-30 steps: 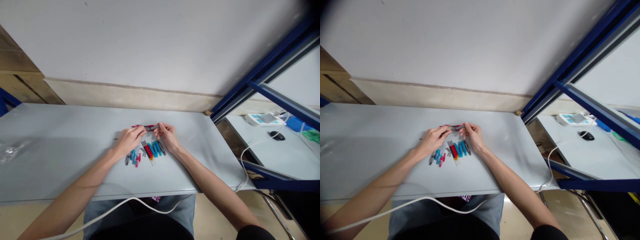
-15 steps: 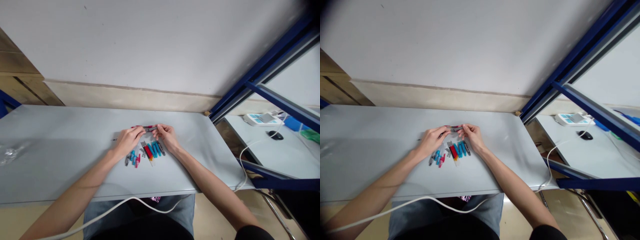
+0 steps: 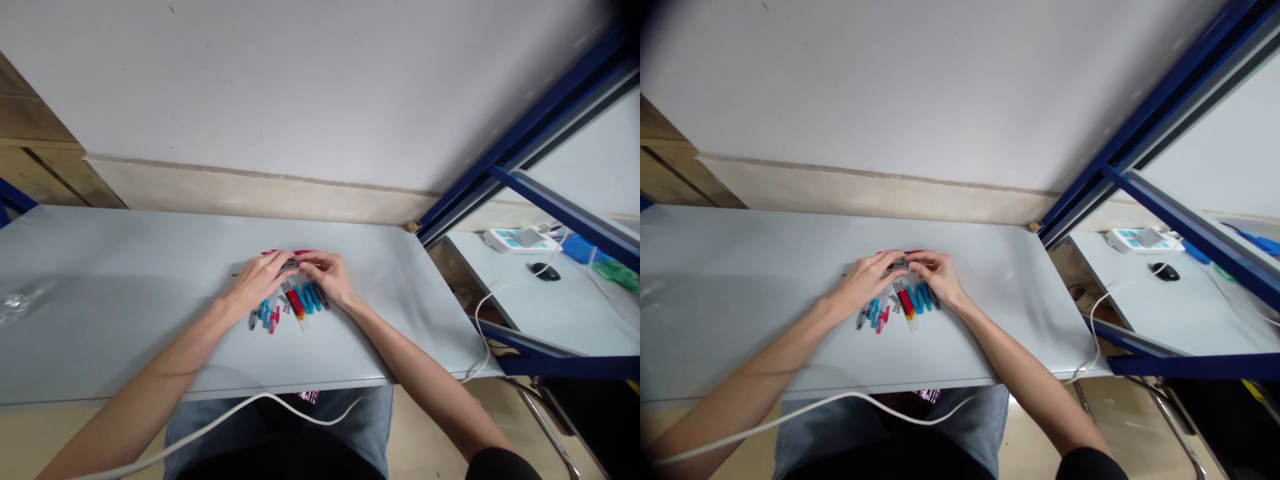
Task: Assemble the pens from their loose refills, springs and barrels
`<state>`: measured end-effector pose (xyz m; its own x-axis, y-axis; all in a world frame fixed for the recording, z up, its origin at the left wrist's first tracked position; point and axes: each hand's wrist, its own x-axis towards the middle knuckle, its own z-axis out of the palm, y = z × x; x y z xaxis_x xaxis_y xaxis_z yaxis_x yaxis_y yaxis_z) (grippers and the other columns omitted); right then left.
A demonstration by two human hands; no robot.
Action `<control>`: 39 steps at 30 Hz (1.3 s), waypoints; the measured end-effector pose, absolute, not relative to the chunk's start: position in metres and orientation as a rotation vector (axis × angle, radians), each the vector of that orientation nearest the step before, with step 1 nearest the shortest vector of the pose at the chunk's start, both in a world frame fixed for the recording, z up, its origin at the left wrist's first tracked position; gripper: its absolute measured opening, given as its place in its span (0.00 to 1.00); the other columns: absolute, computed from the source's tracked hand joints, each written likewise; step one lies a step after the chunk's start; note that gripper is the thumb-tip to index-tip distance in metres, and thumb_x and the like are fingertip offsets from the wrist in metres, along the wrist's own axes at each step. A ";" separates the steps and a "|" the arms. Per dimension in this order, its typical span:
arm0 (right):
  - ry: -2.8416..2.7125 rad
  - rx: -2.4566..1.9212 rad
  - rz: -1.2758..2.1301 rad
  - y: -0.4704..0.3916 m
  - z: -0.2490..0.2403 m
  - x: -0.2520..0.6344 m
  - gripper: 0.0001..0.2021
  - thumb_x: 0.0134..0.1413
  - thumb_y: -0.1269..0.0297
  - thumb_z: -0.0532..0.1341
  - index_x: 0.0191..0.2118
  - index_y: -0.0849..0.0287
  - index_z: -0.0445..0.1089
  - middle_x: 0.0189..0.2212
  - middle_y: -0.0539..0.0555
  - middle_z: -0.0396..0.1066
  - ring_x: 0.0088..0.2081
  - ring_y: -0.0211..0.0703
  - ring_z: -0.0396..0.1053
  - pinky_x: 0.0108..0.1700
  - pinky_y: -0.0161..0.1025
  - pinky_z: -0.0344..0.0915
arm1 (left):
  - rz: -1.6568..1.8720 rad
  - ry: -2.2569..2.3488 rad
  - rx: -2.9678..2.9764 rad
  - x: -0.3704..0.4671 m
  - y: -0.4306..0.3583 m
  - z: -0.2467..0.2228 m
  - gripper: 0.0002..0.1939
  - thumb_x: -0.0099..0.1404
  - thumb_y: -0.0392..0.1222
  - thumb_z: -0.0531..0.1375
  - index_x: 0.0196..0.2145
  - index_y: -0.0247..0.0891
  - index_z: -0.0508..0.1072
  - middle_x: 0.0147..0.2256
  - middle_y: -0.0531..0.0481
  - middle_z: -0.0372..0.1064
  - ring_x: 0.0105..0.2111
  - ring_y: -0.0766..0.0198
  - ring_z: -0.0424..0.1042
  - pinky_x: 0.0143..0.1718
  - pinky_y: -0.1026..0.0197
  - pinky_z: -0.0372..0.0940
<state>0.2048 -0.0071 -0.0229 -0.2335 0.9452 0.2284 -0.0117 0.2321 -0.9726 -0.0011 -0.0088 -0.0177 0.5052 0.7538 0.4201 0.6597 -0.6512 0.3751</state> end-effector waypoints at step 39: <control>-1.547 -1.182 0.868 -0.011 -0.014 0.207 0.18 0.63 0.50 0.62 0.30 0.59 0.78 0.26 0.52 0.74 0.30 0.42 0.66 0.35 0.39 0.60 | 0.935 1.237 2.776 0.003 -0.012 -0.005 0.13 0.76 0.41 0.53 0.49 0.37 0.75 0.40 0.44 0.74 0.42 0.55 0.73 0.43 0.55 0.68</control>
